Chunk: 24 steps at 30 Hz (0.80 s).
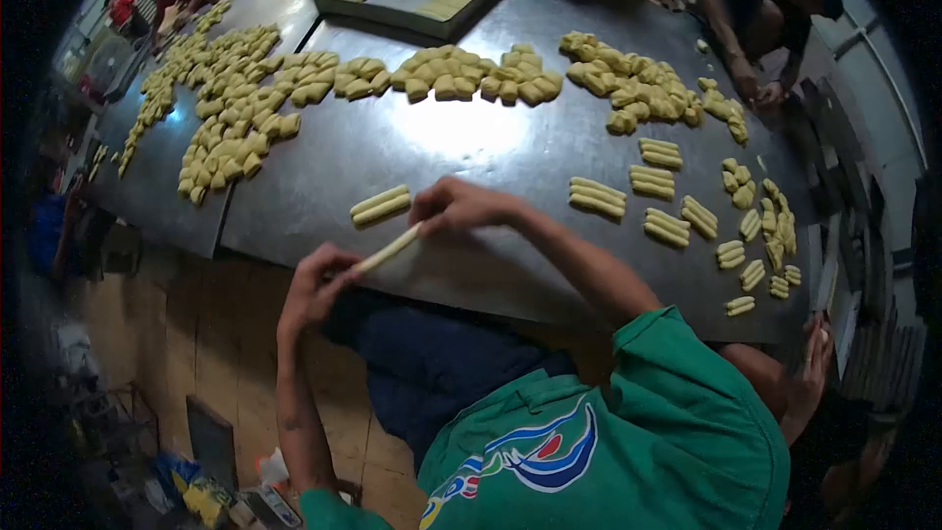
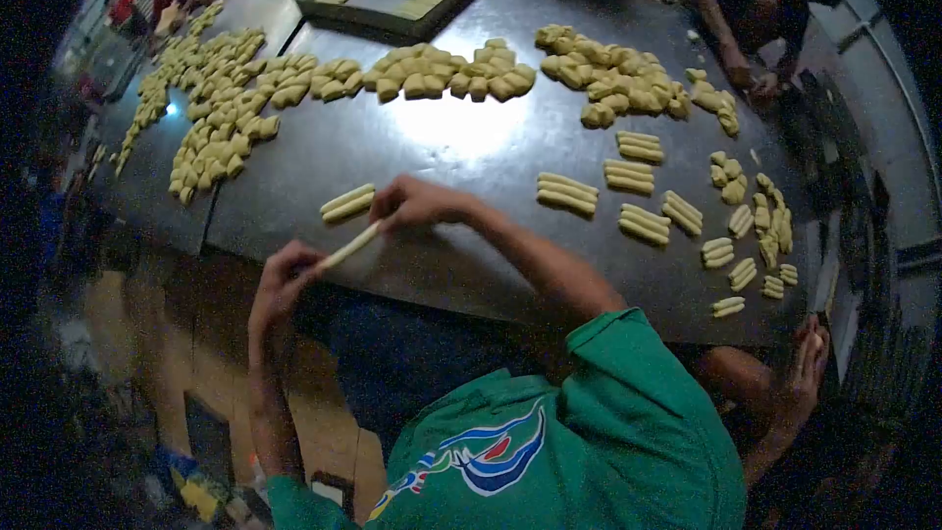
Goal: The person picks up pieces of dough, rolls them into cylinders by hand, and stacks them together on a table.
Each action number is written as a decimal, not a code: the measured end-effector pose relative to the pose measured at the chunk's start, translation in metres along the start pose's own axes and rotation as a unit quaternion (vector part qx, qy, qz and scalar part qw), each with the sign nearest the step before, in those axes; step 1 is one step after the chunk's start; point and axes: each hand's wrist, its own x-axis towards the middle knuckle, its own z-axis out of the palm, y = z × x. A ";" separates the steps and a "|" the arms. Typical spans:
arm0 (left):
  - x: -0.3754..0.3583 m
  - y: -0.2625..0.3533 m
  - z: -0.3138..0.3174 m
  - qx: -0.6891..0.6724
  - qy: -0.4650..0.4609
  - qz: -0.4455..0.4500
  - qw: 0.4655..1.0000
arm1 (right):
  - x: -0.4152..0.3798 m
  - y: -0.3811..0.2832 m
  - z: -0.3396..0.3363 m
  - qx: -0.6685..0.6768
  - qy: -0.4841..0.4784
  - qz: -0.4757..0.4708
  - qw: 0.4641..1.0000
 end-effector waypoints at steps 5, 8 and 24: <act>0.056 -0.017 -0.006 -0.070 0.118 -0.020 0.990 | 0.044 0.015 -0.015 0.121 0.165 -0.002 0.979; 0.077 -0.038 -0.002 0.025 0.161 -0.025 0.986 | 0.068 0.049 -0.002 -0.030 0.280 -0.112 0.953; 0.079 -0.059 0.005 0.015 0.142 -0.043 0.989 | 0.058 0.028 -0.013 -0.176 0.173 -0.060 0.967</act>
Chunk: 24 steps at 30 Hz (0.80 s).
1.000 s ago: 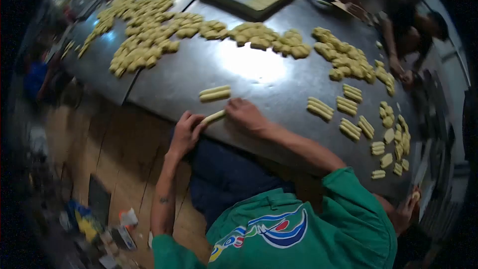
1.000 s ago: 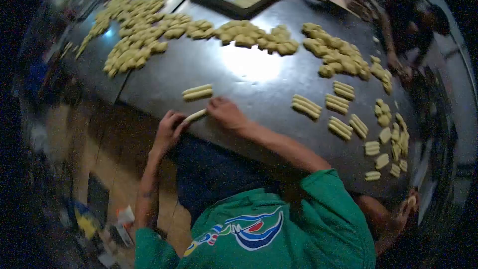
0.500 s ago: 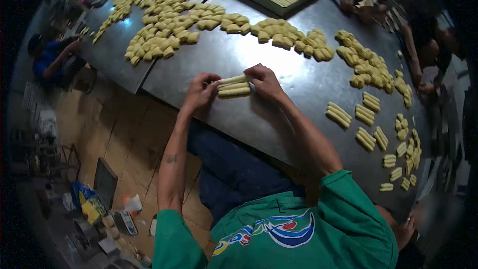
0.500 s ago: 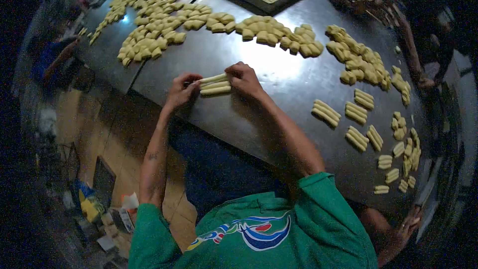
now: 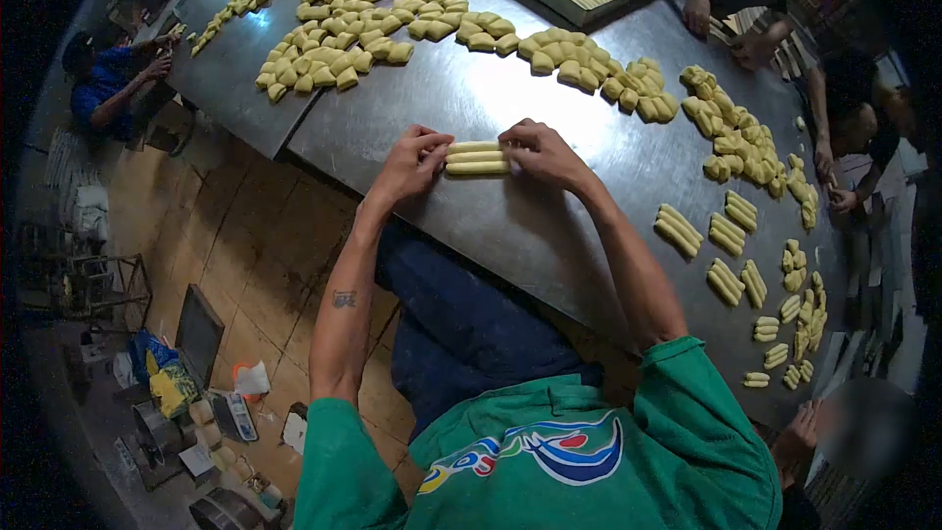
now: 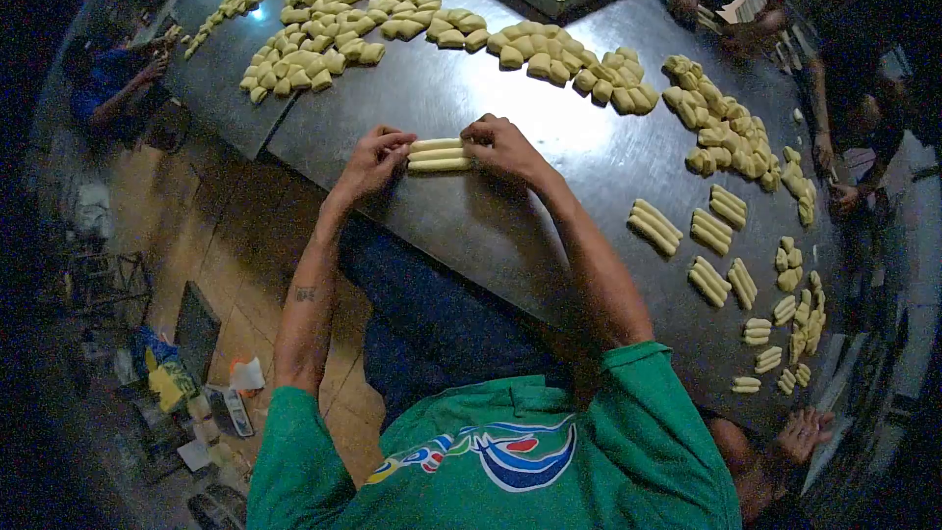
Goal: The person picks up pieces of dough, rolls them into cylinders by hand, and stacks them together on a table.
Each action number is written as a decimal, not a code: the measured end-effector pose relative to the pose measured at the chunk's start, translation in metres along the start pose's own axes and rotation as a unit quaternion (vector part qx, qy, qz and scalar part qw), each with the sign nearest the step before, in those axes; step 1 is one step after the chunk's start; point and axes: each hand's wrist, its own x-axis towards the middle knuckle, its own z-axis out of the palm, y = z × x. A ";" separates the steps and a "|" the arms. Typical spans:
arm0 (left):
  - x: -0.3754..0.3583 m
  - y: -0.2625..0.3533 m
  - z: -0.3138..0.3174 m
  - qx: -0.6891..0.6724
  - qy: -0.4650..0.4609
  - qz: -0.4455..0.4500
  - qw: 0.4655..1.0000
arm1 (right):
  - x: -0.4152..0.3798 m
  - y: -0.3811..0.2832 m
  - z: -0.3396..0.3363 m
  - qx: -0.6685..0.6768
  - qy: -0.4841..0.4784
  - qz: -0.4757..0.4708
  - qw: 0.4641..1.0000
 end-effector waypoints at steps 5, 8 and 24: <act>-0.004 0.017 0.005 0.088 -0.018 0.155 0.984 | 0.004 -0.012 0.021 -0.235 -0.012 -0.118 0.965; 0.003 0.005 0.002 0.062 -0.069 0.099 0.991 | 0.011 0.002 0.042 -0.198 0.032 -0.189 0.961; -0.108 0.106 0.053 -0.277 -0.232 -0.132 0.923 | -0.166 -0.062 0.013 0.265 -0.034 0.145 0.953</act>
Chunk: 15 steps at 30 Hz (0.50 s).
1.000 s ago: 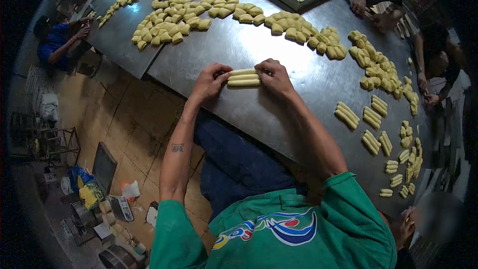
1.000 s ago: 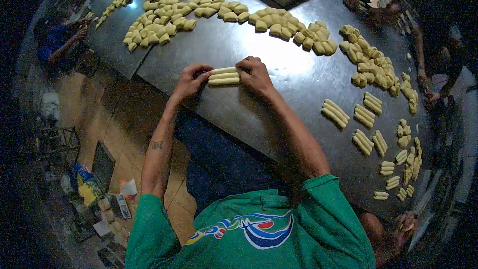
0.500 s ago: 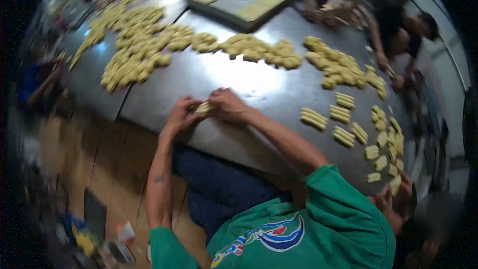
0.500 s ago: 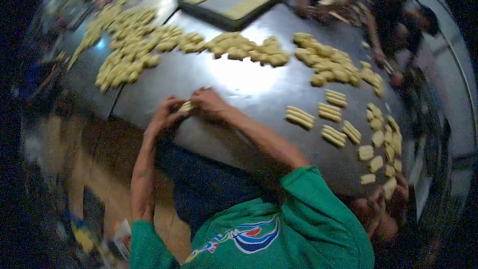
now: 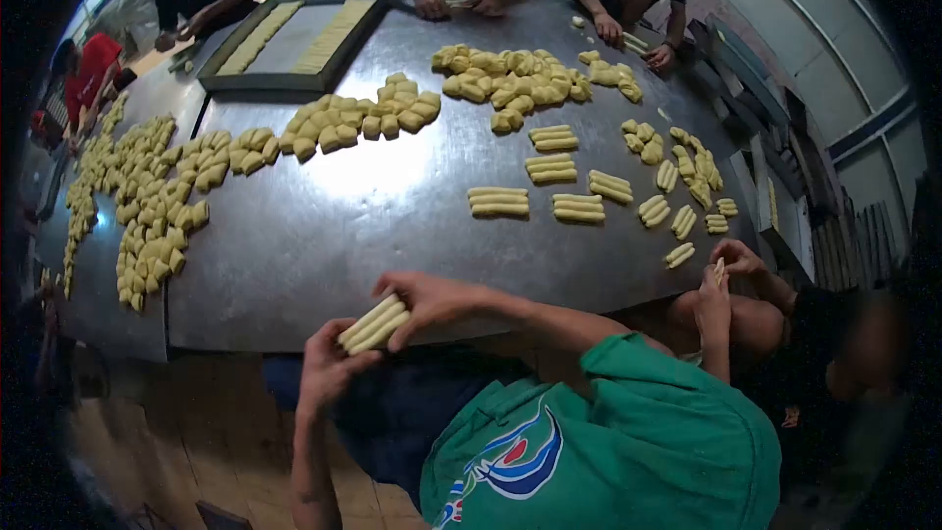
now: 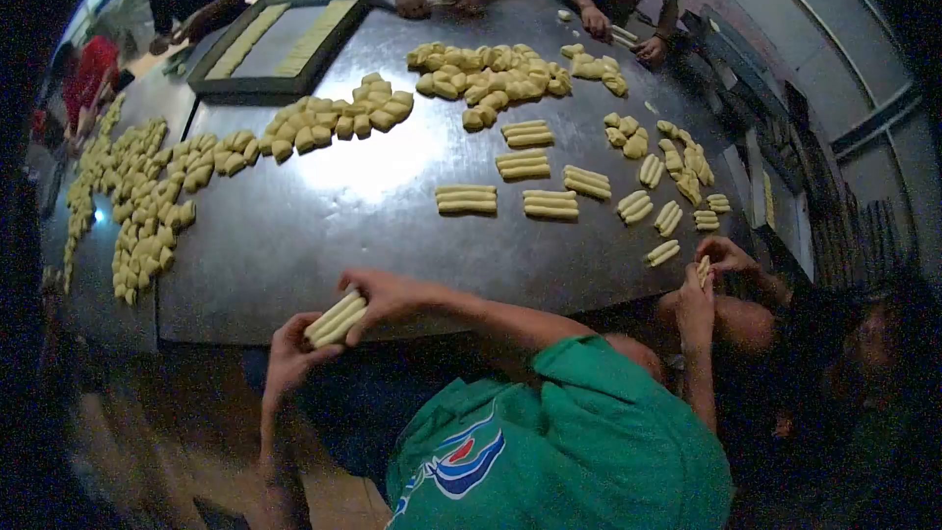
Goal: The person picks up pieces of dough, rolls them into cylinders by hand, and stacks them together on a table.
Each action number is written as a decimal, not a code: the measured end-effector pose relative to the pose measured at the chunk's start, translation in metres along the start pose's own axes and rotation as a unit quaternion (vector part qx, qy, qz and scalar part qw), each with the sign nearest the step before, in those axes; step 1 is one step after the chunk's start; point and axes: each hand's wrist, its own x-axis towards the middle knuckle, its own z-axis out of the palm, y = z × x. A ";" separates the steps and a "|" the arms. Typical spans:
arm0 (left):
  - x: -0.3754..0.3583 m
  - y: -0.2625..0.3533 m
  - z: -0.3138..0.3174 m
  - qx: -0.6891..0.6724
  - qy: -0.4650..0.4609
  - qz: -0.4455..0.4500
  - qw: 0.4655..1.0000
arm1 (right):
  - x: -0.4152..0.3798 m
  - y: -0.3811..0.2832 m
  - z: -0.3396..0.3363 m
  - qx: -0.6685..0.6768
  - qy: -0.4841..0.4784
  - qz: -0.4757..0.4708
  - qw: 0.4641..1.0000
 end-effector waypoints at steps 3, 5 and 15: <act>0.018 0.002 0.037 -0.040 0.015 -0.032 0.999 | -0.025 0.006 -0.016 0.003 0.177 0.060 0.982; 0.028 0.002 0.046 -0.062 0.014 -0.038 0.997 | -0.051 -0.001 -0.034 -0.014 0.245 0.028 0.969; 0.045 -0.007 0.041 -0.152 -0.095 -0.002 0.984 | -0.213 -0.091 -0.126 0.000 0.453 0.097 0.886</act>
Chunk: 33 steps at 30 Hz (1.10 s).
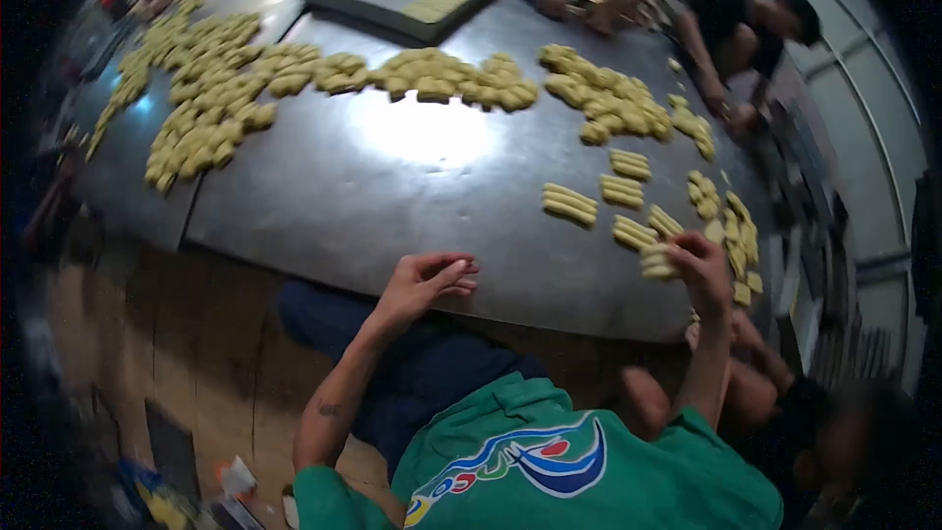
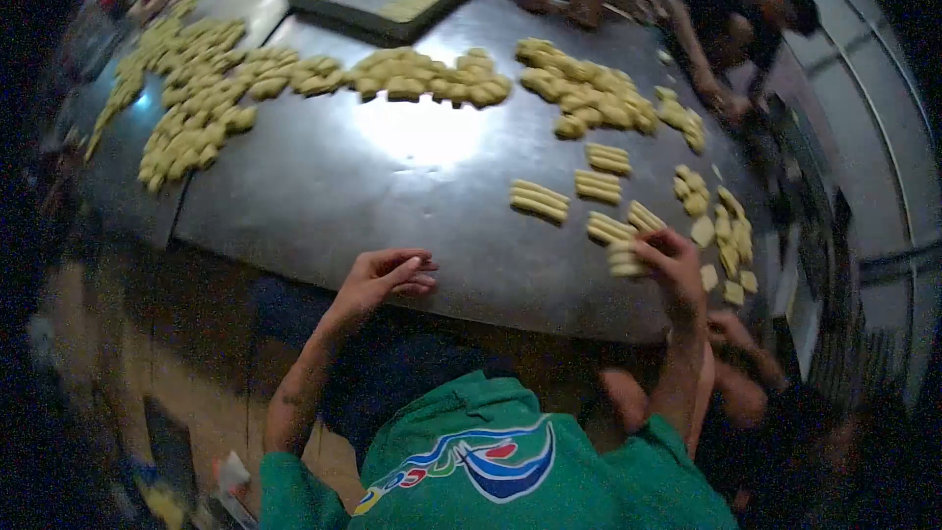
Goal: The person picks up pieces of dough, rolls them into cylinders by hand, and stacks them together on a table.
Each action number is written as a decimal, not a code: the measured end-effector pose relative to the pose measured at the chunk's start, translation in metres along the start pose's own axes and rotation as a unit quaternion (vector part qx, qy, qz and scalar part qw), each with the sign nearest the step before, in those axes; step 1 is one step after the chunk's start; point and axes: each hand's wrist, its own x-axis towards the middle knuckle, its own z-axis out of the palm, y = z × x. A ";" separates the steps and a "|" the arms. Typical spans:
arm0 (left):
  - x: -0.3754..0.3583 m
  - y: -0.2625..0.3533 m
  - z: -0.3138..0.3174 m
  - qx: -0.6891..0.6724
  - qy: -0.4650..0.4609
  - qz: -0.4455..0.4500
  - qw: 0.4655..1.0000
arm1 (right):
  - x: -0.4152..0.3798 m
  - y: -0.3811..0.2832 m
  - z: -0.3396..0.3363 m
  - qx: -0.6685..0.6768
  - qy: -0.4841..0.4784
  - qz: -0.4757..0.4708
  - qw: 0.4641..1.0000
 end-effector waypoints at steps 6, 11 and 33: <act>-0.056 0.010 -0.065 0.015 0.095 0.028 0.995 | 0.050 0.135 -0.083 -0.300 0.038 0.138 0.943; -0.108 0.008 -0.120 0.147 0.284 0.051 0.946 | 0.065 0.085 0.006 -0.202 0.032 -0.021 0.979; 0.025 0.138 -0.263 0.250 0.669 0.019 0.700 | 0.068 0.057 0.370 -0.348 -0.255 -0.507 0.746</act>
